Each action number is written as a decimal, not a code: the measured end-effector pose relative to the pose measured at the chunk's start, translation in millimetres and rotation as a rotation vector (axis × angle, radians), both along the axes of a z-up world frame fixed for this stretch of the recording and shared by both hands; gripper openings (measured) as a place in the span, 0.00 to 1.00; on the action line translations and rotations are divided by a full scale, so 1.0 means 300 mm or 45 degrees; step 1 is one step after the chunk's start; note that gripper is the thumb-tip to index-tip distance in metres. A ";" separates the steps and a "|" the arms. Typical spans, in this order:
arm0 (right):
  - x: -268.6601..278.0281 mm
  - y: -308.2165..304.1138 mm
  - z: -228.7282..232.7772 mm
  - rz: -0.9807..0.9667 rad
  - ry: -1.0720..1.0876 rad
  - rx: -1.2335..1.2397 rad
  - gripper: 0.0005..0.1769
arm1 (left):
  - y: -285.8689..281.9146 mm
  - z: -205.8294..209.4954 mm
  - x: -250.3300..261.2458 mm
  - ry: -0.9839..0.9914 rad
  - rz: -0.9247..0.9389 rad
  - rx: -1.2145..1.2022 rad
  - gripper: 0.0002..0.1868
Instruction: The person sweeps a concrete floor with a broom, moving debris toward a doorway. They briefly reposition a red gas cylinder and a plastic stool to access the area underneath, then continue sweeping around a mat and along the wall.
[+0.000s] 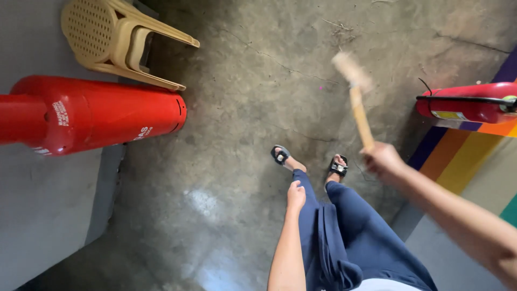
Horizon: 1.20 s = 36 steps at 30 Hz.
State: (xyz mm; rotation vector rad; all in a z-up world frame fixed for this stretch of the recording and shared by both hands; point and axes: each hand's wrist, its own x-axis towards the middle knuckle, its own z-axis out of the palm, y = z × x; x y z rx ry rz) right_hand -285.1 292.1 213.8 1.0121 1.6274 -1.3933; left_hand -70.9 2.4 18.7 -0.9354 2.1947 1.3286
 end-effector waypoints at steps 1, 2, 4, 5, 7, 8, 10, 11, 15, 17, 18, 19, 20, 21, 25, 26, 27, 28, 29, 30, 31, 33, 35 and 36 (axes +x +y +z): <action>0.063 -0.116 0.074 -0.056 -0.046 -0.137 0.07 | -0.024 -0.013 -0.007 0.003 -0.042 -0.023 0.20; 0.125 -0.233 0.151 -0.111 -0.093 -0.274 0.08 | -0.048 -0.025 -0.016 0.005 -0.084 -0.045 0.20; 0.244 -0.381 0.065 -0.130 -0.147 -0.369 0.06 | -0.116 0.084 -0.096 -0.111 -0.162 -0.094 0.20; 0.293 -0.450 0.020 -0.133 -0.200 -0.459 0.06 | -0.139 0.134 -0.144 -0.225 -0.224 -0.141 0.21; 0.287 -0.478 -0.240 -0.192 -0.287 -0.828 0.12 | -0.216 0.119 -0.215 -0.149 -0.275 -0.173 0.20; 0.294 -0.498 -0.369 -0.247 -0.383 -1.200 0.20 | -0.261 0.115 -0.238 -0.084 -0.321 -0.208 0.19; 0.081 -0.479 -0.253 0.029 -0.296 -0.676 0.09 | -0.372 0.137 -0.314 -0.046 -0.320 -0.210 0.19; -0.025 -0.458 -0.196 0.296 -0.196 -0.133 0.11 | -0.415 0.145 -0.349 -0.008 -0.312 -0.199 0.20; -0.201 -0.203 -0.387 -0.031 -0.085 -0.274 0.07 | -0.618 0.252 -0.477 0.072 -0.330 -0.288 0.21; -0.246 -0.236 -0.366 0.055 0.006 -0.065 0.03 | -0.717 0.258 -0.515 0.004 -0.242 -0.180 0.22; -0.214 -0.339 -0.319 0.057 0.012 -0.061 0.03 | -0.767 0.245 -0.518 0.010 -0.240 -0.177 0.22; -0.176 -0.429 -0.272 0.062 0.071 0.042 0.04 | -0.805 0.231 -0.513 -0.039 -0.222 -0.185 0.22; -0.137 -0.519 -0.226 0.067 0.132 0.144 0.06 | -0.841 0.216 -0.507 -0.088 -0.204 -0.194 0.22; -0.119 -0.679 -0.115 0.079 0.133 0.152 0.06 | -0.865 0.194 -0.495 -0.087 -0.193 -0.186 0.22; 0.086 -1.178 0.129 -0.194 -0.393 -0.395 0.02 | -0.960 0.173 -0.435 -0.143 -0.133 -0.193 0.23; 0.148 -1.258 0.122 -0.375 -0.601 -0.798 0.06 | -0.977 0.182 -0.427 -0.192 -0.106 -0.194 0.23; 0.188 -1.320 0.000 -0.363 -0.606 -0.800 0.06 | -1.005 0.143 -0.400 -0.194 -0.094 -0.199 0.23; 0.229 -1.379 -0.124 -0.274 -0.628 -0.771 0.07 | -1.029 0.104 -0.373 -0.206 -0.070 -0.289 0.23; 0.279 -1.430 -0.244 -0.187 -0.653 -0.737 0.11 | -1.044 0.066 -0.335 -0.222 -0.047 -0.375 0.23; 0.231 -1.427 -0.306 -0.177 -0.662 -0.735 0.11 | -1.061 0.065 -0.307 -0.230 -0.035 -0.376 0.23; 0.172 -1.434 -0.372 -0.138 -0.717 -0.838 0.09 | -1.086 0.064 -0.289 -0.286 0.003 -0.384 0.23; 0.043 -1.300 -0.564 -0.083 -0.787 -0.944 0.08 | -1.137 0.122 -0.269 -0.351 0.059 -0.399 0.24; -0.157 -1.105 -0.801 0.048 -0.758 -1.101 0.23 | -1.164 0.232 -0.275 -0.372 0.171 -0.186 0.26; -0.259 -1.026 -0.732 0.057 -0.769 -1.097 0.23 | -1.192 0.227 -0.251 -0.379 0.184 -0.184 0.26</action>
